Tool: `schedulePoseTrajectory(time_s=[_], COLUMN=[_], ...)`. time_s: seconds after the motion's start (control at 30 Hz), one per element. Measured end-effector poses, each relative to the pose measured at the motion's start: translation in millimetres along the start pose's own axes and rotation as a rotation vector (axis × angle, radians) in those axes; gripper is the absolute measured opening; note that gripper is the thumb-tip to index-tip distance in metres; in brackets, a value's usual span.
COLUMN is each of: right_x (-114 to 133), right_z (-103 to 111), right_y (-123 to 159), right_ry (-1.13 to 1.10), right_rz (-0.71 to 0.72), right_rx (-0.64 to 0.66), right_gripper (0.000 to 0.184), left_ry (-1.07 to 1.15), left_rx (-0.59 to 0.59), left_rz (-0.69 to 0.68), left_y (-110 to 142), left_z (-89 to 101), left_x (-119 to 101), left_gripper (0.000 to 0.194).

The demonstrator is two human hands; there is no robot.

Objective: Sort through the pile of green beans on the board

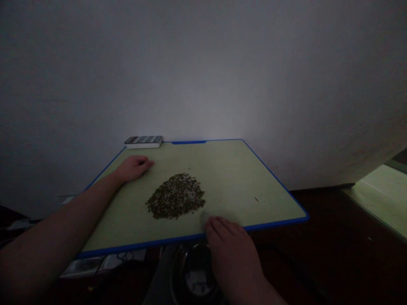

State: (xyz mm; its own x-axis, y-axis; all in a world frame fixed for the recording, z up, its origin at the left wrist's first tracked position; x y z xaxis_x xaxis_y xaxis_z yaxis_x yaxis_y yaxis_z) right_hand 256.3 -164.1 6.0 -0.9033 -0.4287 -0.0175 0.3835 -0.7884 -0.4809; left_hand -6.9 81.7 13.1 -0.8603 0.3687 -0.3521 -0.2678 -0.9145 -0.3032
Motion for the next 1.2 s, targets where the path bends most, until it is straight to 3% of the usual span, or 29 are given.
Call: schedulePoseTrajectory(time_s=[0.17,0.37,0.5,0.87,1.2], right_x=[-29.0,-85.4,-104.2,-98.4,-77.2], right_z=[-3.0,-15.5,-19.9,-9.6,-4.7], right_y=[-14.5,-38.8,-48.4,-38.9,-41.2], right_ry=[-0.014,0.042,0.062,-0.038,-0.376], right_rz=[-0.046,-0.264,-0.292,-0.210,0.050], right_rx=[0.089,0.155,0.164,-0.025,0.022], right_gripper=[0.042,0.037,0.035,0.030,0.028], left_ry=[-0.008,-0.003,0.007,-0.008,-0.002], left_rx=[-0.007,-0.008,-0.007,-0.015,-0.016], left_rz=[-0.004,-0.002,0.008,0.000,-0.005], left_y=[0.3,1.8,1.3,2.3,1.8], left_z=[0.6,2.0,1.7,5.0,3.8], left_x=[0.1,-1.5,-0.4,-6.9,-5.0], left_gripper=[0.044,0.044,0.044,0.042,0.042])
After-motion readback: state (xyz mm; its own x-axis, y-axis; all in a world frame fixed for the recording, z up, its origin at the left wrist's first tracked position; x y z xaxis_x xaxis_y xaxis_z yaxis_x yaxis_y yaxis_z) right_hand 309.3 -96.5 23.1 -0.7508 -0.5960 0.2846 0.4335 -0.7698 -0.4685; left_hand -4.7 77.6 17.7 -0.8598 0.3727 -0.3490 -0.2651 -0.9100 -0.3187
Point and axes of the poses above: each hand's wrist, its own y-axis away from the middle knuckle, its own z-axis out of the back of the hand, x = y × z, the point moved 8 cm from there along -y, towards the middle knuckle, and after that the axes turned 3 degrees about -x, right-handed, at the moved point
